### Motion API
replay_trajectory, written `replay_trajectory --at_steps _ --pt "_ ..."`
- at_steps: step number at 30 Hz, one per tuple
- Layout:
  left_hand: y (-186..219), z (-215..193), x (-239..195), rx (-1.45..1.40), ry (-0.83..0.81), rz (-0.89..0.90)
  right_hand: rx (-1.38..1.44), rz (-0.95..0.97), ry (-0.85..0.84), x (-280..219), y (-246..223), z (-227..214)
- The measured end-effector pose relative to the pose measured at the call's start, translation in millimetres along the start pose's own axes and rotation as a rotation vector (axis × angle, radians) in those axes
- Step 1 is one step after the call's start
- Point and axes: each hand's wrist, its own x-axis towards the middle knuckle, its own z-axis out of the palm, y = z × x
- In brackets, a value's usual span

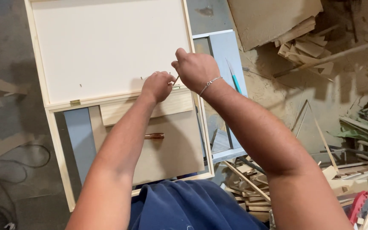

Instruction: Assembling a wooden box by attaching hinges with a screwdriver and marking alignment with a pencil

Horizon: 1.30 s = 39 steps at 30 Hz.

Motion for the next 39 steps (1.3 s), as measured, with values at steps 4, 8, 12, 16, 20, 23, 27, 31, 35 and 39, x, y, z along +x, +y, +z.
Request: replay_trajectory --at_steps 4,8,12,16,20,23,27,31,35,39 --pt "-13.6 26.5 9.5 -0.004 0.036 0.056 0.055 -0.070 0.028 3.0 7.8 8.7" --pt "-16.0 28.7 10.0 0.021 0.048 0.061 0.144 -0.025 -0.012 -4.1 8.5 -2.6" --pt "-12.0 26.7 12.1 0.058 0.020 0.023 0.095 0.032 -0.012 -11.4 15.0 -1.0" --pt "-1.6 14.7 10.5 0.109 -0.020 -0.006 0.127 0.053 0.139 -25.2 18.8 0.8" --pt "-2.2 3.2 1.4 -0.016 -0.011 0.037 0.335 0.297 0.279 -53.7 29.0 8.9" --pt "-9.6 15.9 15.1 0.025 -0.060 -0.022 0.614 0.492 0.374 -88.7 27.7 8.7" --pt "-14.4 26.0 30.6 0.005 -0.149 -0.088 1.020 0.556 0.547 -127.0 44.6 73.2" --pt "-6.6 20.6 34.1 0.015 -0.207 -0.114 1.350 0.679 0.445 -162.6 43.9 130.1" --pt "-5.2 20.3 39.2 0.053 -0.217 -0.140 1.493 0.709 0.391 -188.7 38.8 168.1" --pt "-6.7 21.6 45.3 0.114 -0.245 -0.116 1.539 0.710 0.370 -204.5 37.2 200.6"
